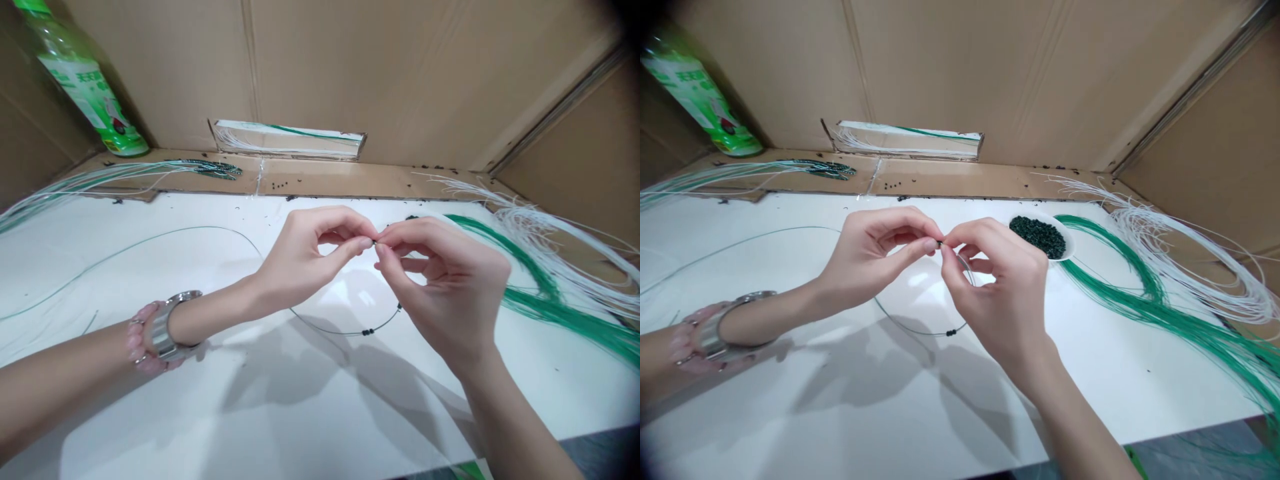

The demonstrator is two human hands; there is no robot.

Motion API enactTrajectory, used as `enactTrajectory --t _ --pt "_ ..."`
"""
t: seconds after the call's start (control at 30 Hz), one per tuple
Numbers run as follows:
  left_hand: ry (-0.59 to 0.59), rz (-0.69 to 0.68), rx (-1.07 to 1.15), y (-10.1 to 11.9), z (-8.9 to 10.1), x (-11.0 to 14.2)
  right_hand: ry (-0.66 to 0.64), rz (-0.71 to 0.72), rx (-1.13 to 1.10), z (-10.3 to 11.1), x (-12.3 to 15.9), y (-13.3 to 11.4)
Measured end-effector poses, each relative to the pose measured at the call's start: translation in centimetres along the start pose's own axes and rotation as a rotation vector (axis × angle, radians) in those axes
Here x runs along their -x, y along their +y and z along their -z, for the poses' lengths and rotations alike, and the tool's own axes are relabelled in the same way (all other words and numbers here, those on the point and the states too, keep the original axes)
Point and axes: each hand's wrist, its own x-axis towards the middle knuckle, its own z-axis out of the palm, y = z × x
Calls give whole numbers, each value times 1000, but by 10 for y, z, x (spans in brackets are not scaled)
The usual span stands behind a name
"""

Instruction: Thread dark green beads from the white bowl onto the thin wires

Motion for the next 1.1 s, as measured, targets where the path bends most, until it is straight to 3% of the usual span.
enactTrajectory --t 0.23,0.4,0.7,0.97,1.1 --pt "63 16 -6 0 1 -2 63 -71 -191 -4 -2 7" --pt "14 2 -81 1 5 -4 52 -177 -296 -5 -4 10" --pt "-42 -28 -156 5 11 -9 37 -222 -425 -8 -6 12" --pt "-92 -206 -373 -2 14 -10 -74 -312 -406 -9 -6 14" --pt "-98 -230 -419 -2 15 -11 -134 -325 -320 -5 -8 15"
